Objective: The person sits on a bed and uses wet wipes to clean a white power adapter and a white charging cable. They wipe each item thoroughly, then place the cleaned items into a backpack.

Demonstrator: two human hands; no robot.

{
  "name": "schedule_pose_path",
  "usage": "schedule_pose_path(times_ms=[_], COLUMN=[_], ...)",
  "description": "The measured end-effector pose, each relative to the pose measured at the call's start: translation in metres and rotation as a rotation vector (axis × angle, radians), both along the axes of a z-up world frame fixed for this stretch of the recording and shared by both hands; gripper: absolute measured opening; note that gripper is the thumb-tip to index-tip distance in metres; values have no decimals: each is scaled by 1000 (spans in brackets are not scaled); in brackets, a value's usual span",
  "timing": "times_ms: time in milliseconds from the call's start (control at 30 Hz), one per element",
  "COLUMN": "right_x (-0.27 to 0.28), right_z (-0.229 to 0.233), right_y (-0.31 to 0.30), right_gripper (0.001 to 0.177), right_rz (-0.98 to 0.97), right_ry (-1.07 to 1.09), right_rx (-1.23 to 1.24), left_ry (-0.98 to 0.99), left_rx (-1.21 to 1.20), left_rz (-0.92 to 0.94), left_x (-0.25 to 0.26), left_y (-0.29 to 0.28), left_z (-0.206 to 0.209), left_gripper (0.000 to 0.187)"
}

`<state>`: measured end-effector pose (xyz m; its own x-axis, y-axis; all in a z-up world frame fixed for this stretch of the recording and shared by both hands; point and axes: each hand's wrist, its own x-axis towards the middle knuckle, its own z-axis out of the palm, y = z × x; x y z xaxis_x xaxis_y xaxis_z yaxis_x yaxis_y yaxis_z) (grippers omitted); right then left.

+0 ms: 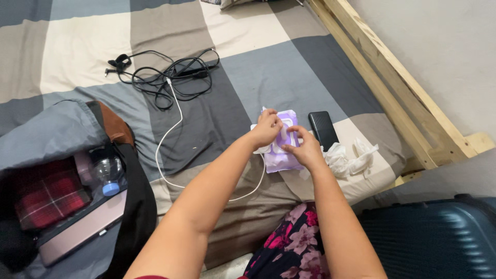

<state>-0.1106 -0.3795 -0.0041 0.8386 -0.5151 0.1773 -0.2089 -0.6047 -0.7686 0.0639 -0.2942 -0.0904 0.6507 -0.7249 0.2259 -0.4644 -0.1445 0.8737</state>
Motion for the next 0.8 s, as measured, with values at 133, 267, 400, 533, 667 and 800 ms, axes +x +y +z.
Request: schedule_pose_path(times_ms=[133, 267, 400, 533, 667, 800], right_x=[7, 13, 11, 10, 9, 5], right_z=[14, 30, 39, 54, 80, 101], right_y=[11, 12, 11, 12, 7, 12], right_gripper=[23, 21, 20, 26, 27, 25], right_rz=[-103, -156, -190, -267, -289, -256], right_ry=[-198, -180, -202, -223, -364, -485], right_rx=[-562, -208, -223, -140, -156, -70], left_ry=[211, 59, -128, -72, -60, -74], left_rx=[-137, -289, 134, 249, 341, 374], left_rz=[39, -20, 126, 183, 208, 211], left_x=[-15, -47, -76, -85, -85, -88], left_y=[13, 37, 58, 55, 48, 50], left_z=[0, 21, 51, 79, 91, 88], left_gripper=[30, 77, 112, 124, 127, 125])
